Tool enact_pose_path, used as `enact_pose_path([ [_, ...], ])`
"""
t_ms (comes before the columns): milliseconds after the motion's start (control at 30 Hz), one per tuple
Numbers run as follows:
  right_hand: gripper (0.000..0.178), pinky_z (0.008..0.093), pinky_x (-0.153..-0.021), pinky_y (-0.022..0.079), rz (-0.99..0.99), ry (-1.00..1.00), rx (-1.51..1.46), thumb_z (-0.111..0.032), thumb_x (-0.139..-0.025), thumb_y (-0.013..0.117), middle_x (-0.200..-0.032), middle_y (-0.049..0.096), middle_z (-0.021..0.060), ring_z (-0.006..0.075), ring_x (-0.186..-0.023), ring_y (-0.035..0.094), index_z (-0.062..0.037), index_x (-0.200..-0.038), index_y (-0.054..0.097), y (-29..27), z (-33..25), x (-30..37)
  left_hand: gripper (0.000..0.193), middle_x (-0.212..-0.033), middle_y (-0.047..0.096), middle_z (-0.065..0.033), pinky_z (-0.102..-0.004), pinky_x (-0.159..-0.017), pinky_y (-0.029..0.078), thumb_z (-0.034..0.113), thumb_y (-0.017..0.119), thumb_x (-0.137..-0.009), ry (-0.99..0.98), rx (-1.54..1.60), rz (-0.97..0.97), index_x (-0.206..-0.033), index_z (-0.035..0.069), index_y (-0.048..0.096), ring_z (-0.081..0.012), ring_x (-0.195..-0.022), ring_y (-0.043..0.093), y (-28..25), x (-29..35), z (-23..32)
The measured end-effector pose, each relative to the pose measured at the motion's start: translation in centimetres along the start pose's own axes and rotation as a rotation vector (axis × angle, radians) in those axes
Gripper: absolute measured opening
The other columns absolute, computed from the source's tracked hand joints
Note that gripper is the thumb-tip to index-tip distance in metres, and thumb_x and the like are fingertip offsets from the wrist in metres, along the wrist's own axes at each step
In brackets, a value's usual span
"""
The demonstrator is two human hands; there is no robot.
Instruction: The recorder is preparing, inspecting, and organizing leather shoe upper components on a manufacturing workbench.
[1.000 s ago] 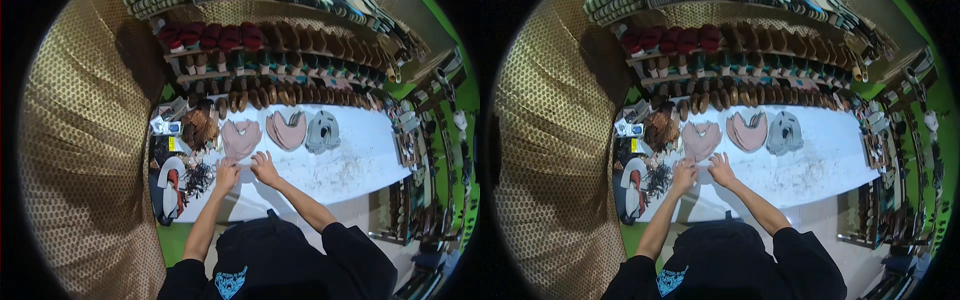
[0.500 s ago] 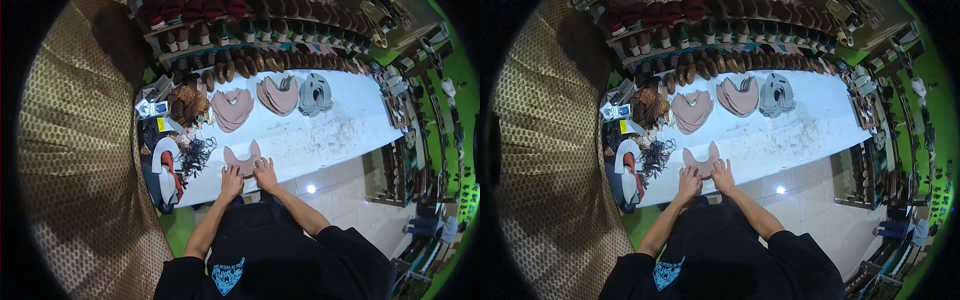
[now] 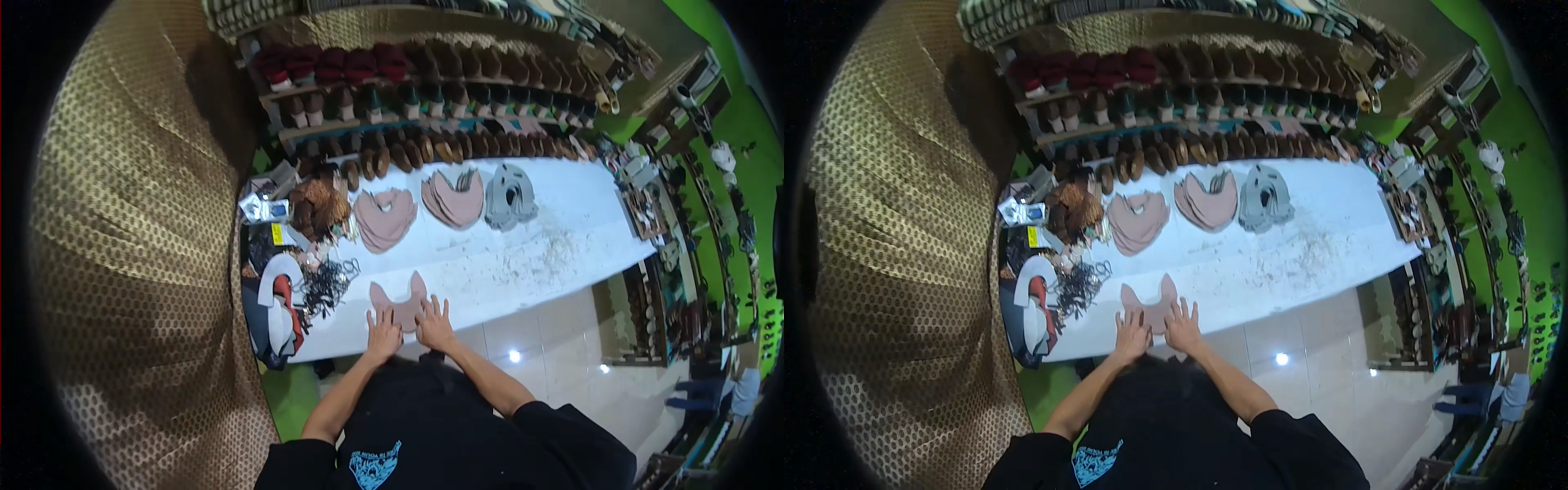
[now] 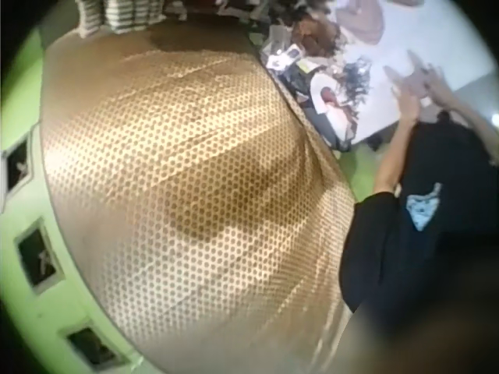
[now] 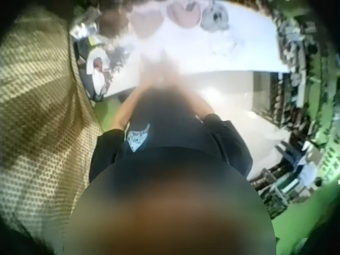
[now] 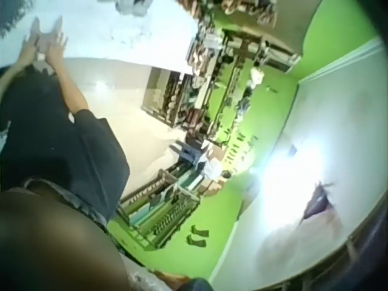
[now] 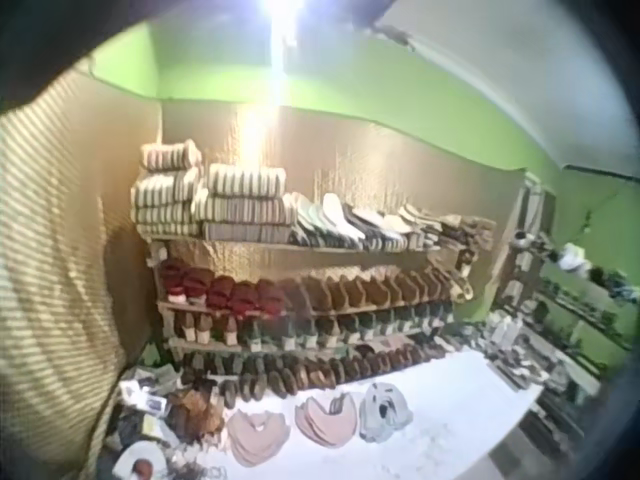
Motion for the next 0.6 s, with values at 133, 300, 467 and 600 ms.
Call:
enact_pose_path([
  [133, 0.04, 0.0756, -0.11, 0.021, 0.004, -0.064, 0.008, -0.039, -0.076, 0.079, -0.151, 0.039, 0.022, 0.0497, -0.143, 0.029, -0.0164, -0.107, 0.067, -0.4, 0.3, 0.5, 0.03, -0.148, 0.044, -0.0246, -0.0759, -0.112, 0.014, 0.022, 0.061, -0.085, -0.129, -0.105, -0.011, -0.106, 0.004, 0.073, -0.0449, -0.145, 0.028, 1.0, 1.4, 0.4],
  [300, 0.046, 0.077, -0.108, 0.023, 0.074, -0.097, 0.017, -0.046, -0.077, 0.078, -0.151, 0.039, 0.0223, 0.05, -0.142, 0.03, -0.017, -0.112, 0.067, 1.4, 0.4, 2.3, 0.038, -0.147, 0.046, -0.0289, -0.0772, -0.11, 0.014, 0.021, 0.056, -0.085, -0.13, -0.181, 0.116, -0.114, 0.001, 0.07, -0.0521, -0.141, 0.032, 3.6, 3.7, 1.3],
  [467, 0.053, 0.0795, -0.104, 0.025, 0.065, -0.115, 0.021, -0.051, -0.077, 0.077, -0.151, 0.039, 0.0232, 0.0522, -0.141, 0.03, -0.016, -0.115, 0.066, 3.3, 1.1, 3.1, 0.039, -0.141, 0.048, -0.029, -0.0785, -0.103, 0.024, 0.024, 0.062, -0.081, -0.145, -0.22, 0.222, -0.117, 0.013, 0.071, -0.0555, -0.135, 0.036, 3.1, 4.2, 2.2],
  [600, 0.055, 0.0796, -0.103, 0.026, 0.04, -0.133, 0.078, -0.052, -0.078, 0.076, -0.15, 0.039, 0.0241, 0.0524, -0.14, 0.031, -0.015, -0.116, 0.065, 3.0, 0.9, 2.4, 0.056, -0.158, 0.033, -0.0253, -0.0672, -0.117, 0.009, 0.033, 0.049, -0.096, -0.523, 0.284, 0.11, -0.138, -0.003, 0.056, -0.0487, -0.145, 0.026, 0.5, 4.9, 2.6],
])
Point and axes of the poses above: each hand's wrist, its own x-axis away from the middle knuckle, its own y-axis out of the palm, z = x × y, the point moved 7 cm from there along -x, towards the middle knuckle
